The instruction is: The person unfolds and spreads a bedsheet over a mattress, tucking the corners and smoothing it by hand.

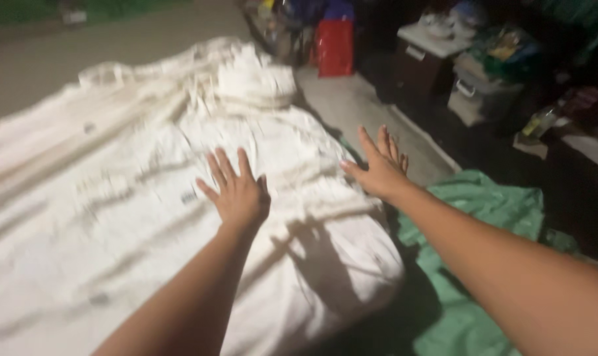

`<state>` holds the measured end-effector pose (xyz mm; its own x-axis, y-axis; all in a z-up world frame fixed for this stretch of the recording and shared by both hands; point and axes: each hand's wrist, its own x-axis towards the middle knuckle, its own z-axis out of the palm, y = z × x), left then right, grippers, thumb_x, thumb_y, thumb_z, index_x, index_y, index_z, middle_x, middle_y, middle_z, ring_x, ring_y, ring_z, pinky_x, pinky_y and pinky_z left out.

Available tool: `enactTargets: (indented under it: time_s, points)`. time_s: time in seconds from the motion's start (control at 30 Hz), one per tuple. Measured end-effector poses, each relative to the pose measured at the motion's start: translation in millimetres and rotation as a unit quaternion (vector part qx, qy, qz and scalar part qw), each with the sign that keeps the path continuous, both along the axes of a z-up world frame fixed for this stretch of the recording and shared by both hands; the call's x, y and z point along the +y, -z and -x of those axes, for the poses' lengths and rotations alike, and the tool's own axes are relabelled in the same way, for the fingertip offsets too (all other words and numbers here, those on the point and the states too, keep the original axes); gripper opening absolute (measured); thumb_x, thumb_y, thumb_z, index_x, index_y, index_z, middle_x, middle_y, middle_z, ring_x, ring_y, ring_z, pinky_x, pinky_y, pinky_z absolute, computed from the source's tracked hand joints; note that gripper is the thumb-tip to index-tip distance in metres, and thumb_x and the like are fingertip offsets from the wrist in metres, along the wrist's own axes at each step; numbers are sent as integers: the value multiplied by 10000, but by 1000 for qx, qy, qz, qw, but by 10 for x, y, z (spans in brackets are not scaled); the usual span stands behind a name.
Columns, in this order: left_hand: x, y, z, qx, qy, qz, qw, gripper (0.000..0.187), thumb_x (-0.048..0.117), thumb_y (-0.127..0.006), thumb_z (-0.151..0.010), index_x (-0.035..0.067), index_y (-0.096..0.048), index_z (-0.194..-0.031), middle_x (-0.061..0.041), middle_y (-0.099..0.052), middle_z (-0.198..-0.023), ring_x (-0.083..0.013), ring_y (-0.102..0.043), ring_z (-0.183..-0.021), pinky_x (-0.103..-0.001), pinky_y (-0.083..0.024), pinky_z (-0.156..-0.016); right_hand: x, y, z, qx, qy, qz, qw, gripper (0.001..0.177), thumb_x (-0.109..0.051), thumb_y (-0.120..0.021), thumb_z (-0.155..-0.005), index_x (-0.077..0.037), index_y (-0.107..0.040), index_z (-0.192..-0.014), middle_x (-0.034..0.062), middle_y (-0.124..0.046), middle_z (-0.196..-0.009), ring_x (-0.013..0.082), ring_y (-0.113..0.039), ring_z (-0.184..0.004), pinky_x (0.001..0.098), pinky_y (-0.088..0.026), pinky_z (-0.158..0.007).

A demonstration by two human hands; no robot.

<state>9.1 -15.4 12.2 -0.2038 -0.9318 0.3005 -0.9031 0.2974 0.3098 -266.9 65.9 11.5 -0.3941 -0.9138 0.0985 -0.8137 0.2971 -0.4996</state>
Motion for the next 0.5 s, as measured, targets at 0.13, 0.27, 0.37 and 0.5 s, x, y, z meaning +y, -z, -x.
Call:
enactTargets:
  time_s: [0.13,0.27,0.37,0.5]
  points:
    - [-382,-228,-178,-5,-4,34,999,784,389,-606,-928,149,-261,-1590,-216,-61,-1686,-374,55,-1555,-707,32,-1153,-262,-299,-220,-8,41,34,999,1001,-654,-619,-849,-328,-103,-1642,186,76,-1711,374,53,-1580,668,-14,-1198]
    - [-682,-485,-262,-18,26,42,999,789,396,-607,-930,141,-258,-1590,-219,-48,-1684,-381,61,-1558,-717,25,-1150,-417,-491,-439,-1,54,51,997,987,-641,-631,-865,-315,-117,-1641,198,82,-1707,381,73,-1578,663,-15,-1192]
    - [-802,-633,-241,-5,40,64,997,799,393,-610,-925,121,-264,-1592,-228,-48,-1693,-391,54,-1562,-726,18,-1149,-494,-649,-484,11,38,63,997,988,-637,-644,-857,-314,-132,-1638,194,82,-1706,368,84,-1576,643,-13,-1196]
    - [-880,-744,-153,7,34,74,997,808,392,-607,-918,109,-260,-1591,-229,-44,-1687,-394,58,-1555,-734,23,-1141,-587,-846,-472,24,18,59,998,997,-643,-654,-847,-321,-135,-1635,178,66,-1710,328,88,-1583,623,6,-1210]
